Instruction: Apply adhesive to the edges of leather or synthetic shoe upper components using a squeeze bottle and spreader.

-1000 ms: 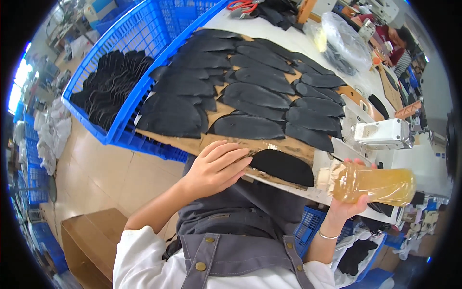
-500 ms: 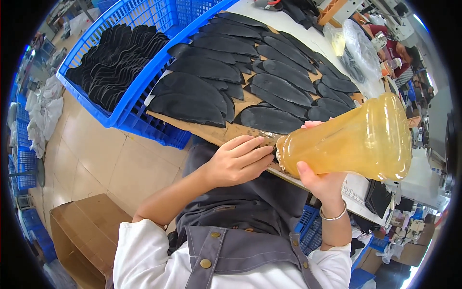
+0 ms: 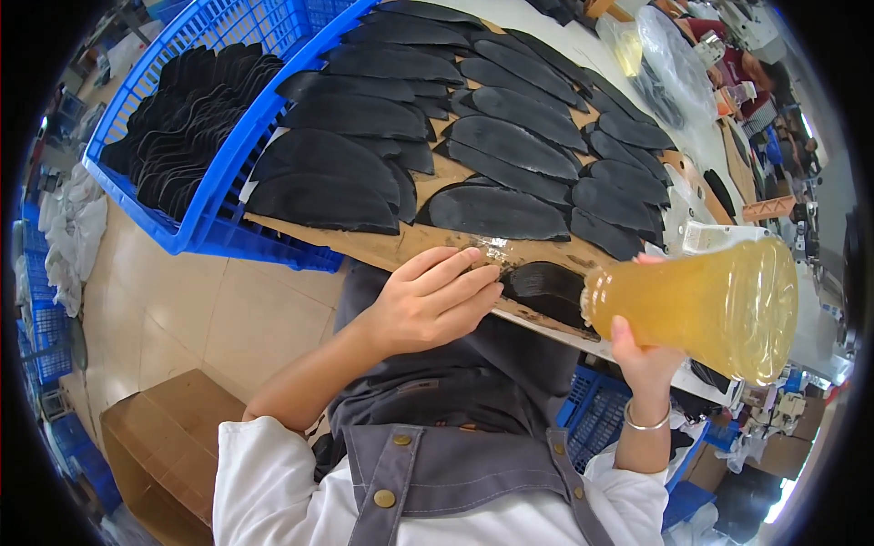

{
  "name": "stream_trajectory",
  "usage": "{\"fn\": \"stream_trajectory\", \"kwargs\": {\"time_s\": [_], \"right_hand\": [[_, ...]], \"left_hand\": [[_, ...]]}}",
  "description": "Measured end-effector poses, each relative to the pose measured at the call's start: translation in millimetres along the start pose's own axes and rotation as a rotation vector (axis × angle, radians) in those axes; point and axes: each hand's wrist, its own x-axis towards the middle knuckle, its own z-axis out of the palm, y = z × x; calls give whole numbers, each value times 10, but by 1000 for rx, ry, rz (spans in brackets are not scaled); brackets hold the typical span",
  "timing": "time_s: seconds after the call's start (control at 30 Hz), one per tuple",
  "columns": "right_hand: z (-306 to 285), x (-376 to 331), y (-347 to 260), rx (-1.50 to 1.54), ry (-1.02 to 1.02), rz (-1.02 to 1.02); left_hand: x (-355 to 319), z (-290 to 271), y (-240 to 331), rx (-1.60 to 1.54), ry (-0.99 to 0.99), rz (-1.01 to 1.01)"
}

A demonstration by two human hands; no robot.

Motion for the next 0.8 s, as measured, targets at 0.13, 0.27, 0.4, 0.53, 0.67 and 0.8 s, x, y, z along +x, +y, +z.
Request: {"fn": "stream_trajectory", "kwargs": {"time_s": [0.13,0.27,0.4,0.53,0.67,0.8], "right_hand": [[-321,-264,-48,1,16,192],[-332,-245,-85,76,128,129],[130,59,-179,297,56,-74],[263,249,-208,-26,-173,-233],[160,249,-275,-157,-224,-231],[-66,-135,-36,124,-13,-2]], "left_hand": [[22,6,16,-19,27,-28],[43,10,20,-20,41,-11],[46,-26,22,-12,30,-6],[93,-30,58,-2,-8,-12],[87,-47,58,8,-50,-30],[75,-53,59,5,-54,-39]]}}
